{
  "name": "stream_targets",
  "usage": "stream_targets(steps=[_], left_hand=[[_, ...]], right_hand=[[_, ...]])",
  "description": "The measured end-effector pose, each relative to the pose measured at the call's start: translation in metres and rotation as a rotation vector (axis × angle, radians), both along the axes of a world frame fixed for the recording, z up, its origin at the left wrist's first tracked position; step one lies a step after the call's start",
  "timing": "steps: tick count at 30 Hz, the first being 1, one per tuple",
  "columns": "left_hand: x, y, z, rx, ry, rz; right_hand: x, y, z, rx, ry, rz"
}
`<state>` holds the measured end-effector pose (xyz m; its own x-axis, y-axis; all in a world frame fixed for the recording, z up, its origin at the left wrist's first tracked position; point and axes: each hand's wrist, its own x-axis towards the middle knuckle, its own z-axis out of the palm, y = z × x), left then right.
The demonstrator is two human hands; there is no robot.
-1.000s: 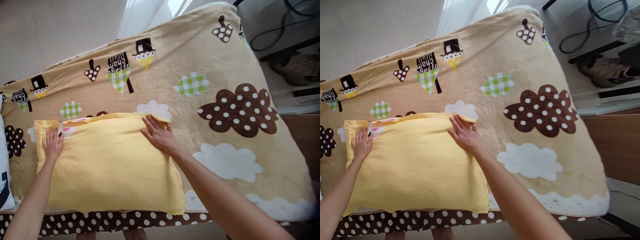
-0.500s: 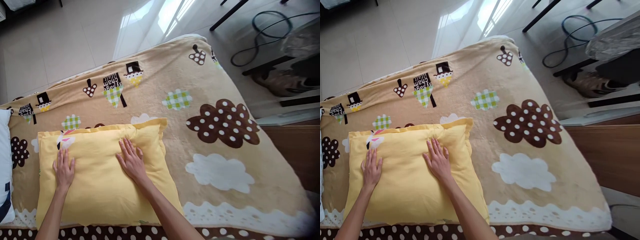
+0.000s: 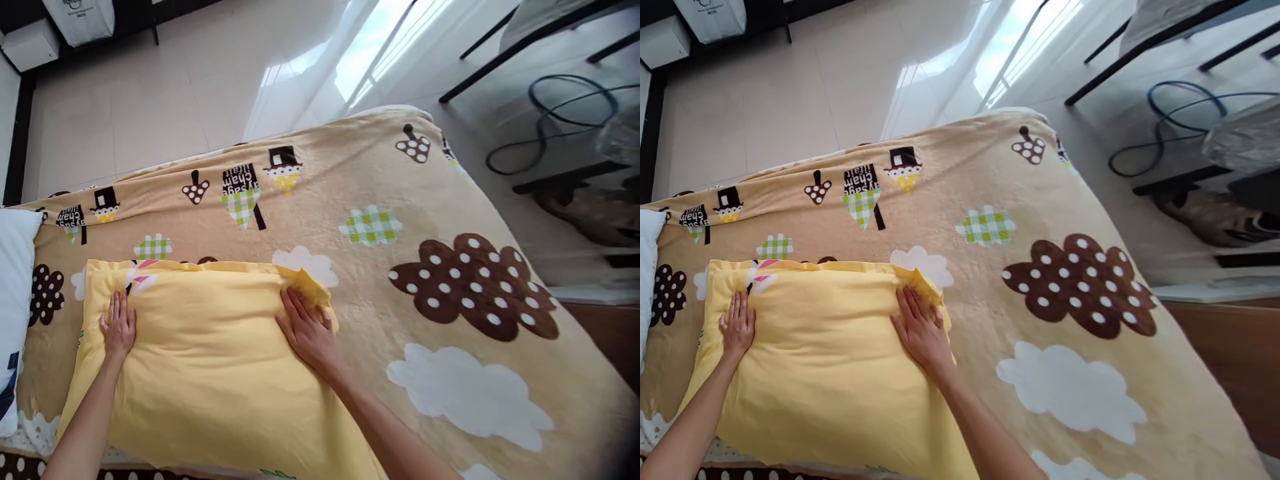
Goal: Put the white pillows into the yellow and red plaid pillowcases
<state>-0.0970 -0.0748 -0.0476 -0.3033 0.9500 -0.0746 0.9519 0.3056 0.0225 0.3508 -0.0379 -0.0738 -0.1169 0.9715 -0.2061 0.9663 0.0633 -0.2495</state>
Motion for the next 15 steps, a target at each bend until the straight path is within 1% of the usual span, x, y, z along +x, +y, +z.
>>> stream_targets(steps=[2,4,8,11,15], left_hand=[[-0.003,-0.002,-0.009,0.018,0.005,0.015],[-0.003,-0.002,-0.018,0.059,0.021,0.036],[-0.004,0.004,-0.032,0.136,0.046,0.038],[-0.006,0.008,-0.037,0.179,0.063,0.025],[-0.008,0.012,-0.042,0.205,0.067,0.007]], right_hand=[[0.014,0.002,-0.007,-0.013,-0.01,0.089],[0.016,0.002,-0.013,0.03,-0.021,0.128],[0.006,-0.001,-0.025,0.136,-0.033,0.107],[0.002,-0.001,-0.031,0.145,-0.023,0.096],[0.004,0.0,-0.039,0.146,-0.02,0.079]])
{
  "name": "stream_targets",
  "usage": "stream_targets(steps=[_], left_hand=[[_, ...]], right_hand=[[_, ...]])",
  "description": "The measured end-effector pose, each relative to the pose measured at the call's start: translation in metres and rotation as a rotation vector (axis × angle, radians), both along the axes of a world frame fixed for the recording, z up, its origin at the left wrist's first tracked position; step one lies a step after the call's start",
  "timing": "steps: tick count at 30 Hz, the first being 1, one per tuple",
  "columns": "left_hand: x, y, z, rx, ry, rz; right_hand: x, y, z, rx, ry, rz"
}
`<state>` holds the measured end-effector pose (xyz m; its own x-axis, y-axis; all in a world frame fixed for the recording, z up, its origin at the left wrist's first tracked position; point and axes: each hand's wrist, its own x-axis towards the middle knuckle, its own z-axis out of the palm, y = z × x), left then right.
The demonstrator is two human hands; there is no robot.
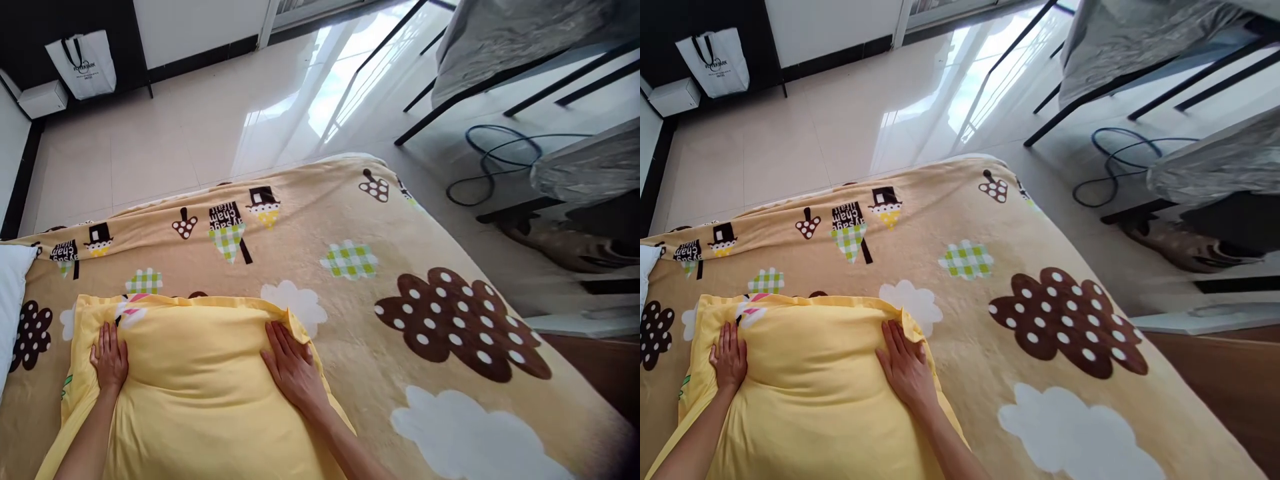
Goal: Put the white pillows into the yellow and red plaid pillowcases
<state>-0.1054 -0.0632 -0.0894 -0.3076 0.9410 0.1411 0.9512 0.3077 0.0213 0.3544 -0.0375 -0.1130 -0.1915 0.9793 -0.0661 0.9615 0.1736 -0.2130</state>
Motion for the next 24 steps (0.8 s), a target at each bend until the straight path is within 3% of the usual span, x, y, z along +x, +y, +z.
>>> stream_targets(steps=[9,12,14,17,20,22,24], left_hand=[[0.002,0.005,-0.013,0.0,-0.026,0.007],[0.003,0.01,-0.002,-0.036,-0.108,0.026],[-0.009,0.012,0.016,-0.085,-0.227,0.017],[-0.045,0.009,0.053,-0.026,-0.315,0.12],[-0.079,0.001,0.08,-0.011,-0.432,0.483],[-0.086,-0.003,0.088,-0.143,-0.69,0.631],[-0.083,-0.002,0.09,-0.224,-0.874,0.612]], right_hand=[[0.001,0.007,-0.018,-0.089,0.06,-0.064],[0.001,0.016,-0.004,-0.146,0.181,-0.108],[0.009,0.021,0.011,-0.216,0.327,-0.176],[0.025,0.016,0.036,-0.272,0.505,-0.512],[0.027,0.0,0.056,-0.315,0.604,-0.975],[0.014,-0.009,0.067,-0.457,0.837,-1.107],[-0.004,-0.01,0.077,-0.581,1.085,-1.09]])
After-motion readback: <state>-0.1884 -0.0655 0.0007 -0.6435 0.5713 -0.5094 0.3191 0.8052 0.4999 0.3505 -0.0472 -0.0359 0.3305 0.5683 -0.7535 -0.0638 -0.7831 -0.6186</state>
